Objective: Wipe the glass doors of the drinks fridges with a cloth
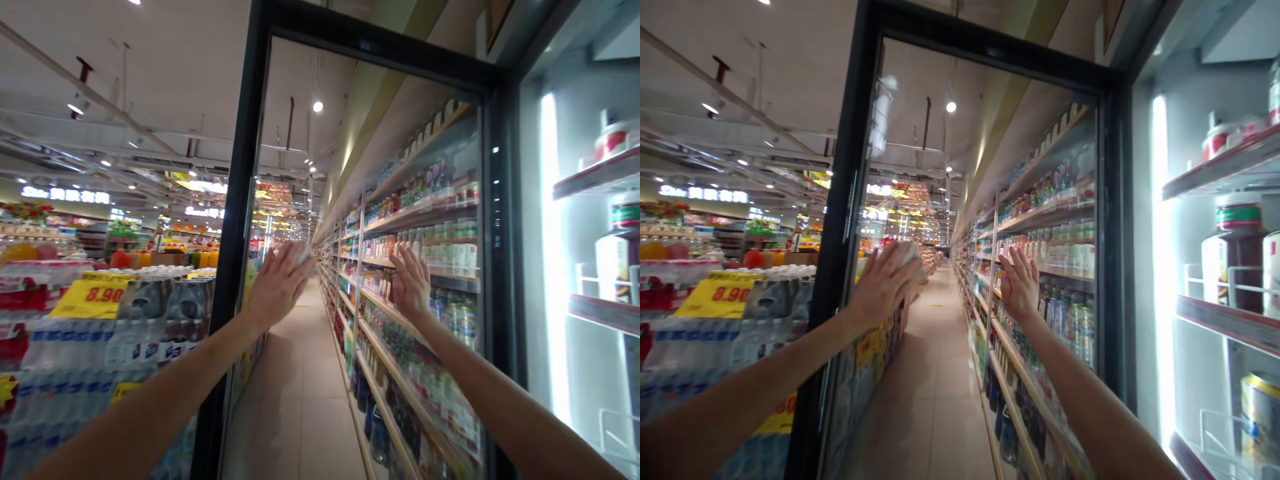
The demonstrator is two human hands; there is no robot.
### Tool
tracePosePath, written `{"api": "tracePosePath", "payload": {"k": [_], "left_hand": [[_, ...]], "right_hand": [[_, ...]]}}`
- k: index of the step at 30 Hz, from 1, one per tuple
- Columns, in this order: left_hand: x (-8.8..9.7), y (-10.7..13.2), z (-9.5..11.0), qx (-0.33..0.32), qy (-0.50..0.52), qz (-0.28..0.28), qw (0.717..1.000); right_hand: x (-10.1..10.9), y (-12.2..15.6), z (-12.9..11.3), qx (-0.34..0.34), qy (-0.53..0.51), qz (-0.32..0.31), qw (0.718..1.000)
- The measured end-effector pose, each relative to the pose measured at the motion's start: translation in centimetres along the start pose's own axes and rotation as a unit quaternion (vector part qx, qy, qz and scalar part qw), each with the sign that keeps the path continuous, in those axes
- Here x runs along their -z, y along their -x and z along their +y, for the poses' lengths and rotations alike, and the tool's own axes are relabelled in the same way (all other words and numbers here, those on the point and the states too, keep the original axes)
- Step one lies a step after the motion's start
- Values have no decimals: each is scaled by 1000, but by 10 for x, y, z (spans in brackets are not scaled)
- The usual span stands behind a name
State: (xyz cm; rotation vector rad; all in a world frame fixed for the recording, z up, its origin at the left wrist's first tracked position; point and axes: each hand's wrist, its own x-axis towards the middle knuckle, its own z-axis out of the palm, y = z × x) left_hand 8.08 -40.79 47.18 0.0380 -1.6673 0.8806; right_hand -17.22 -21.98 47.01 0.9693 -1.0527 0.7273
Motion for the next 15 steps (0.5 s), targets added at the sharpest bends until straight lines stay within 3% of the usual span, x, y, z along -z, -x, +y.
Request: {"api": "tracePosePath", "payload": {"k": [3,4,5,6,9,10,11,14,15], "left_hand": [[-6,2,13,-252,55,-46,965],[-7,0,13,-285,58,-53,955],[-7,-4,11,-274,50,-52,959],[-7,-11,7,-220,34,-43,974],[-5,-29,-4,16,-21,5,1000],[-6,-32,-4,41,-27,12,999],[-6,-33,-2,21,-23,12,999],[-10,-30,9,-188,15,-25,982],[-11,-31,10,-223,22,-32,974]], "right_hand": [[0,0,0,0,4,-3,1000],[0,0,0,-2,7,-5,1000],[0,0,0,-6,11,-9,1000],[-1,0,0,-10,14,-12,1000],[-2,1,1,-17,22,-11,1000],[-2,1,1,-17,22,-8,1000],[-3,1,1,-17,21,-7,1000],[-2,1,1,-12,16,-5,1000],[-2,1,1,-11,14,-5,1000]]}}
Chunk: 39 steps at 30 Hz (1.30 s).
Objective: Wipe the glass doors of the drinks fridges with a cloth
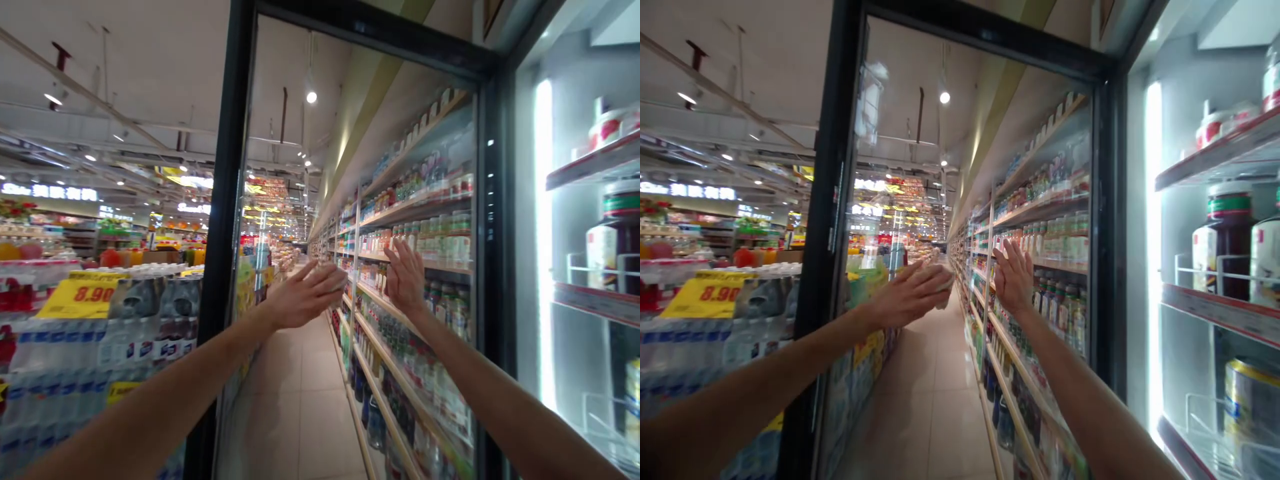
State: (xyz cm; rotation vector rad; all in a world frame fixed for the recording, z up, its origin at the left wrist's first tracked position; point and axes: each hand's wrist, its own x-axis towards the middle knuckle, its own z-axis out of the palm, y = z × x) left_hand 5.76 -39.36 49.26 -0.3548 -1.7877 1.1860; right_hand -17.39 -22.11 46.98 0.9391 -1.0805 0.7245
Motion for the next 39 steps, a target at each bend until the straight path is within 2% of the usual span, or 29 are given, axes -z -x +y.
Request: {"api": "tracePosePath", "payload": {"k": [1,2,4,5,6,7,9,11,12,13,14,16,17,18,19,21,23,24,25,27,29,30,31,32,34,36,37,38,39], "left_hand": [[0,-3,-2,8,0,1,1000],[0,-6,-5,60,-7,11,998],[2,-14,-13,217,-28,47,975],[2,-18,-14,272,-32,59,960],[2,-22,-12,290,-30,62,954],[1,-24,-7,268,-19,56,962],[-2,-26,8,122,23,26,992],[-5,-27,19,-28,59,0,998],[-6,-28,19,-56,65,-6,996],[-6,-30,16,-43,62,-5,997],[-5,-33,11,11,51,2,999],[-3,-39,3,164,24,25,986],[-3,-42,2,212,17,33,976],[-4,-43,5,221,18,34,974],[-6,-43,11,190,28,27,981],[-10,-41,28,39,68,-6,997],[-14,-39,38,-91,104,-41,990],[-14,-38,36,-118,113,-50,985],[-13,-39,30,-108,113,-50,986],[-9,-42,10,16,86,-23,996],[-5,-46,-5,193,40,18,980],[-4,-47,-6,247,23,32,968],[-5,-48,-1,257,16,38,965],[-7,-47,8,216,21,35,975],[-14,-47,32,33,58,12,998],[-20,-50,48,-108,94,-8,990],[-21,-54,48,-121,100,-11,988],[-21,-59,43,-92,96,-6,991],[-20,-64,34,-26,85,4,996]], "right_hand": [[0,0,0,1,-1,2,1000],[0,0,0,3,-1,5,1000],[1,-1,0,3,1,11,1000],[1,-1,0,2,2,11,1000],[1,-1,0,0,3,9,1000],[1,-1,0,-2,2,6,1000],[2,-1,0,-3,-3,0,1000],[2,-1,0,0,-8,-3,1000],[2,-1,0,3,-9,-1,1000],[2,-1,-1,4,-10,1,1000],[2,-1,-1,5,-9,2,1000],[3,-1,-1,2,-8,1,1000],[3,-1,-1,0,-8,0,1000],[3,-1,-1,-1,-9,-3,1000],[3,-1,-1,-2,-10,-7,1000],[3,-1,-1,-3,-12,-12,1000],[3,-1,-1,-8,-15,-14,1000],[3,0,-1,-10,-17,-13,1000],[2,0,-1,-11,-20,-10,1000],[2,0,-1,-11,-27,-3,1000],[1,0,0,-8,-31,2,999],[1,0,0,-8,-32,3,999],[1,0,-1,-10,-32,1,999],[2,-1,-1,-12,-33,0,999],[3,-1,-1,-11,-36,1,999],[4,-1,-1,-7,-44,4,999],[4,-1,-1,-4,-47,6,999],[4,-1,-1,-3,-49,8,999],[4,-1,-1,-4,-51,9,999]]}}
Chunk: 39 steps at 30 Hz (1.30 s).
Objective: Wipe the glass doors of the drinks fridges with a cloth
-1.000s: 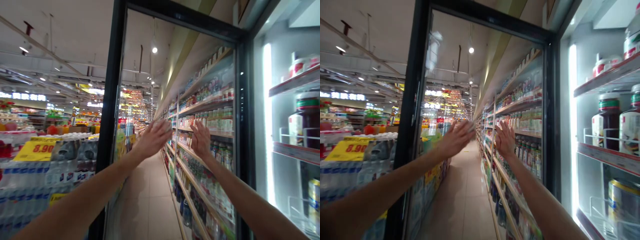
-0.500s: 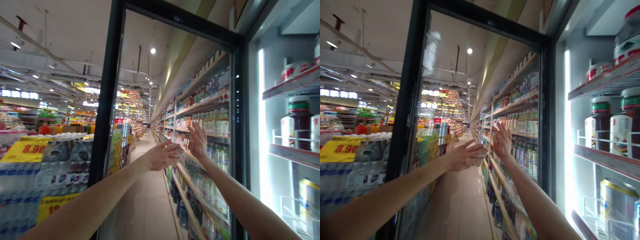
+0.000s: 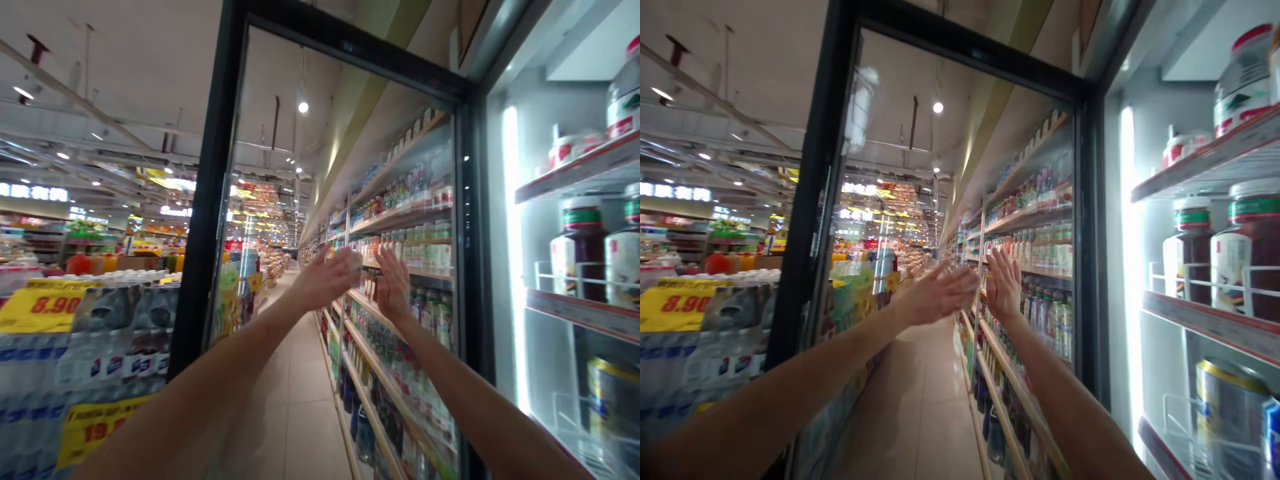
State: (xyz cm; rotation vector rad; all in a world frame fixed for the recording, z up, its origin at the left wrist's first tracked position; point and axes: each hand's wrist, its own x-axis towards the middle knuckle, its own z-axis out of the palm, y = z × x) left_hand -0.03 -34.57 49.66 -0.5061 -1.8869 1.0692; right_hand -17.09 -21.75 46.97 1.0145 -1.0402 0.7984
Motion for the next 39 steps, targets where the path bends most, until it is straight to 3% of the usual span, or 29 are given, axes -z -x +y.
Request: {"api": "tracePosePath", "payload": {"k": [2,4,6,8,10,11,14,16,17,21,22,27,32,35,37,39], "left_hand": [[9,-9,-19,164,-35,40,985],[15,-13,-29,256,-57,69,963],[14,-9,-23,200,-51,62,977],[11,-2,-13,69,-34,32,997],[11,4,-11,29,-35,16,999],[13,6,-15,61,-45,21,997],[25,9,-36,244,-84,64,964],[30,13,-40,298,-91,78,947],[29,15,-37,285,-87,76,952],[16,27,-10,95,-53,26,994],[13,28,-7,91,-53,23,994],[12,21,-18,283,-80,67,954],[14,24,-24,294,-77,71,950],[18,38,-23,306,-69,89,946],[21,48,-23,306,-58,94,946],[23,53,-24,306,-51,98,946]], "right_hand": [[0,1,1,-3,-2,0,1000],[-1,1,1,-6,-2,0,1000],[-1,1,1,-6,-2,-2,1000],[0,1,2,-3,-2,-2,1000],[1,1,2,-2,-6,-1,1000],[1,1,2,-1,-7,0,1000],[1,0,1,-1,-5,3,1000],[0,0,0,-7,-4,4,1000],[-1,0,0,-10,-4,4,1000],[-1,2,2,-8,-7,1,1000],[-1,2,3,-6,-6,0,1000],[4,-4,-8,10,14,5,1000],[-15,-30,-83,73,-131,-34,988],[-37,-46,-119,15,-127,-28,991],[-45,-53,-116,15,-88,-34,995],[-39,-53,-86,32,-52,-57,997]]}}
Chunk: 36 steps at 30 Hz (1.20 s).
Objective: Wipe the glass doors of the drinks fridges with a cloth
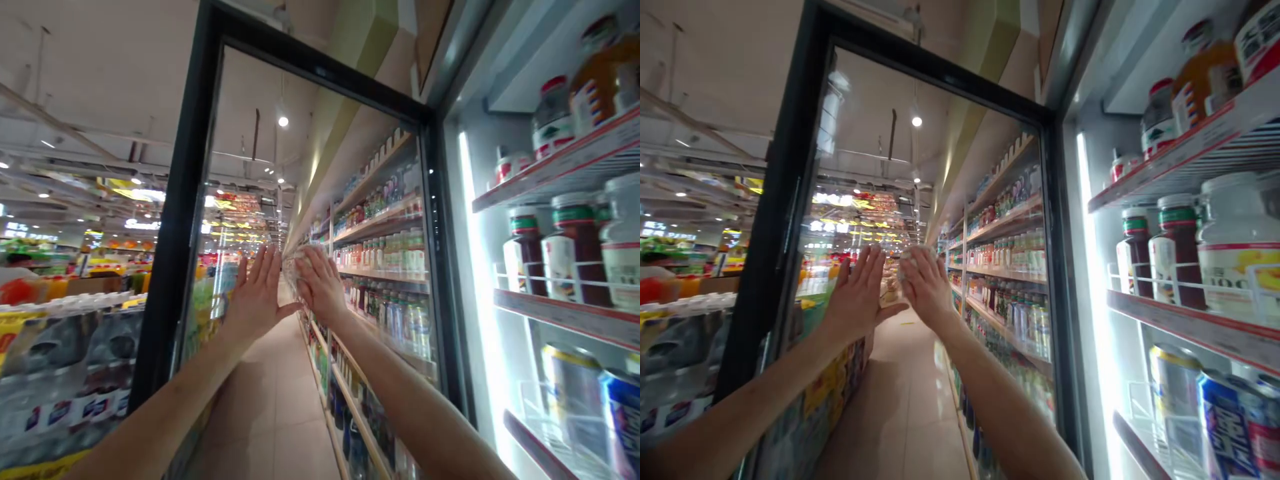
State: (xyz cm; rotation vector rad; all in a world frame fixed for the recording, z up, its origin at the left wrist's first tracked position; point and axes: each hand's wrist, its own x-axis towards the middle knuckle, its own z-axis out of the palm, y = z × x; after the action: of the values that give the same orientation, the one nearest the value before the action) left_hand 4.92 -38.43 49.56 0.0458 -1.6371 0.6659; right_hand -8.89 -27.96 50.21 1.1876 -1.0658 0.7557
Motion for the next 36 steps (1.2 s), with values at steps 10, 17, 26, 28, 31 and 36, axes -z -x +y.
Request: {"api": "tracePosePath", "payload": {"k": [10,17,26,28,31,36], "left_hand": [[-4,-1,9,29,-34,-15,999],[-8,-1,4,26,-18,0,1000],[-6,-1,10,40,-19,-10,999],[-7,-1,9,41,-18,-8,999],[-8,0,7,37,-16,-5,999],[-9,1,5,16,-19,3,1000]], "right_hand": [[64,32,136,-287,104,112,946],[10,-21,40,53,45,-48,996],[98,20,205,-321,108,69,939],[86,21,188,-314,108,79,940],[52,12,126,-177,80,41,980],[42,10,91,24,59,-65,996]]}}
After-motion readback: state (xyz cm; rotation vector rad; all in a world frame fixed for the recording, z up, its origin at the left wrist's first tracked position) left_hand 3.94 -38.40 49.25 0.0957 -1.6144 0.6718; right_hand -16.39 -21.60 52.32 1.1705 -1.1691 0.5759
